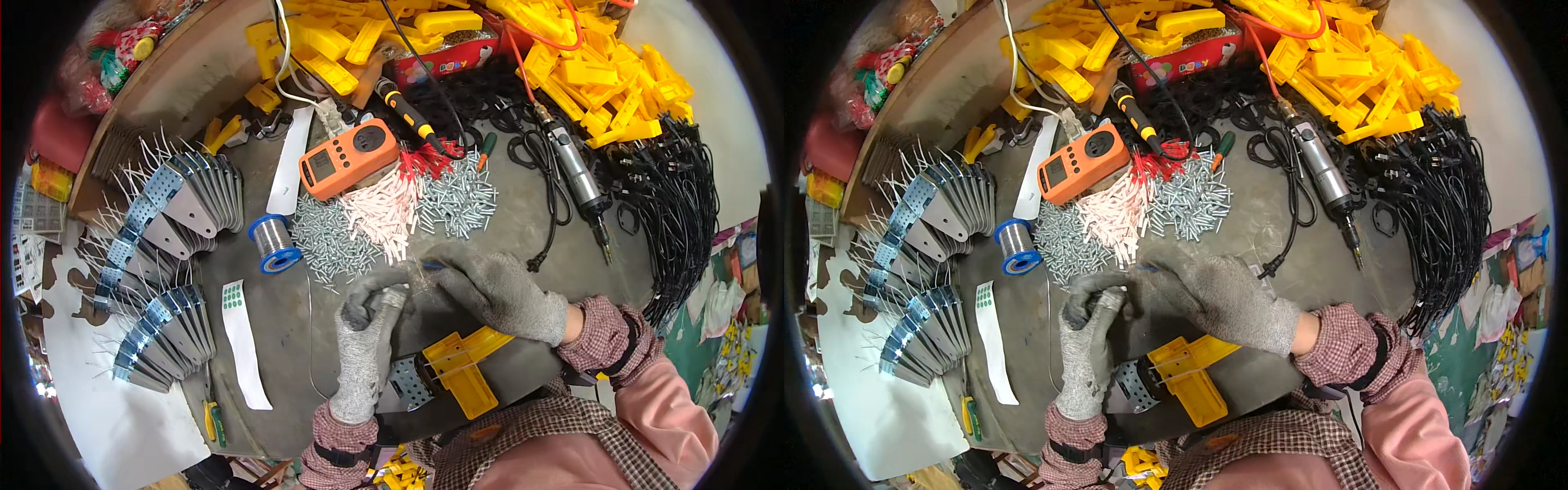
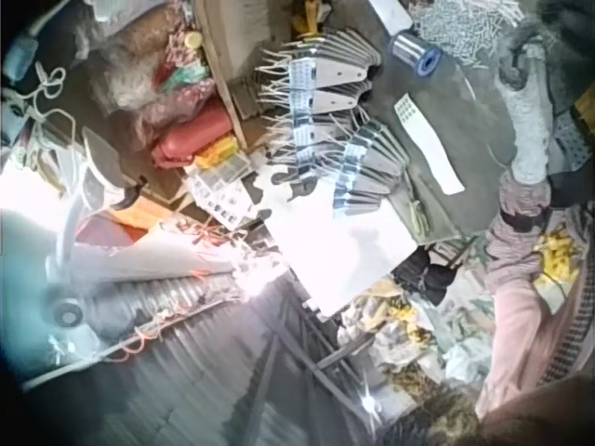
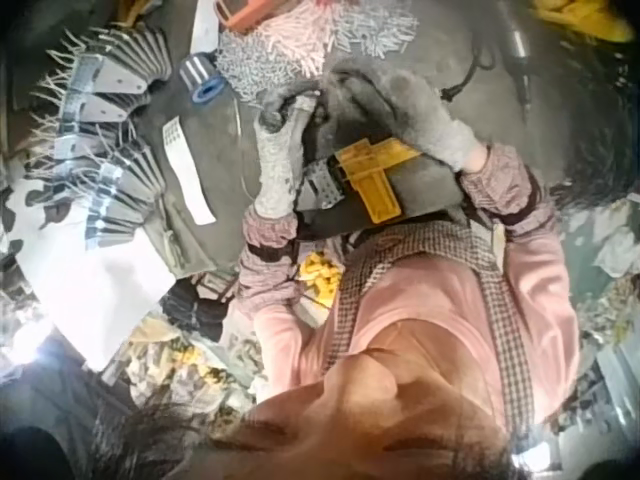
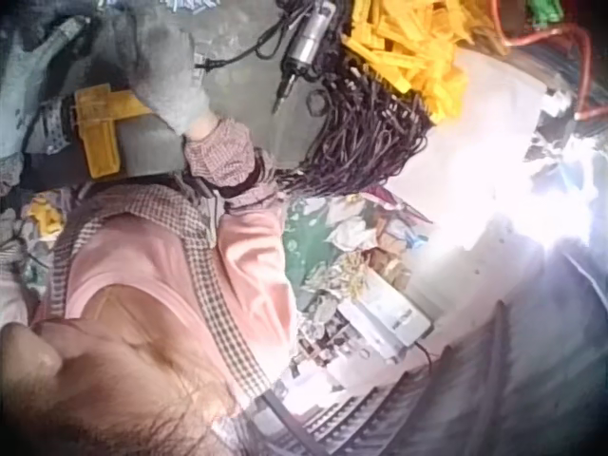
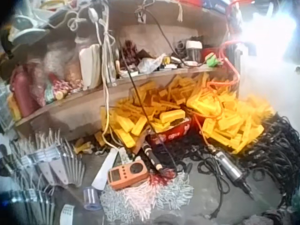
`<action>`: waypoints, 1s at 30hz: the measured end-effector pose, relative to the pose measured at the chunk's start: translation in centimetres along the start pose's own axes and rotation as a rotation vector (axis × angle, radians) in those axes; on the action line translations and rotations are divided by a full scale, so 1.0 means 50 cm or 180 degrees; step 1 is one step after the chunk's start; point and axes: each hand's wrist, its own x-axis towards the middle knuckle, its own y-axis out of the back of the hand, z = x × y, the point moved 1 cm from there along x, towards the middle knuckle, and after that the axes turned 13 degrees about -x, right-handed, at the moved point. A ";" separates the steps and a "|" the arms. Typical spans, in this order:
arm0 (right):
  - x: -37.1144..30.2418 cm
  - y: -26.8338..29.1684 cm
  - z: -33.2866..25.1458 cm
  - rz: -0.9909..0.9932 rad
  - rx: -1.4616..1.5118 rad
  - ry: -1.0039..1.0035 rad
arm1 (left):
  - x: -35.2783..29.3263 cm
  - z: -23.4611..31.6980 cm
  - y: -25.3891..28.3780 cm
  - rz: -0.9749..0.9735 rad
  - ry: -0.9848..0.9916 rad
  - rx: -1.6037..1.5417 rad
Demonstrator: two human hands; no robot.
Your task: Soldering wires to circuit boards and assembling components into yellow plastic housings using a pneumatic screwdriver.
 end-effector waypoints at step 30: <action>-0.007 0.020 0.020 -0.0496 0.0093 -0.0124 | -0.013 -0.003 -0.002 0.0008 -0.0080 0.0588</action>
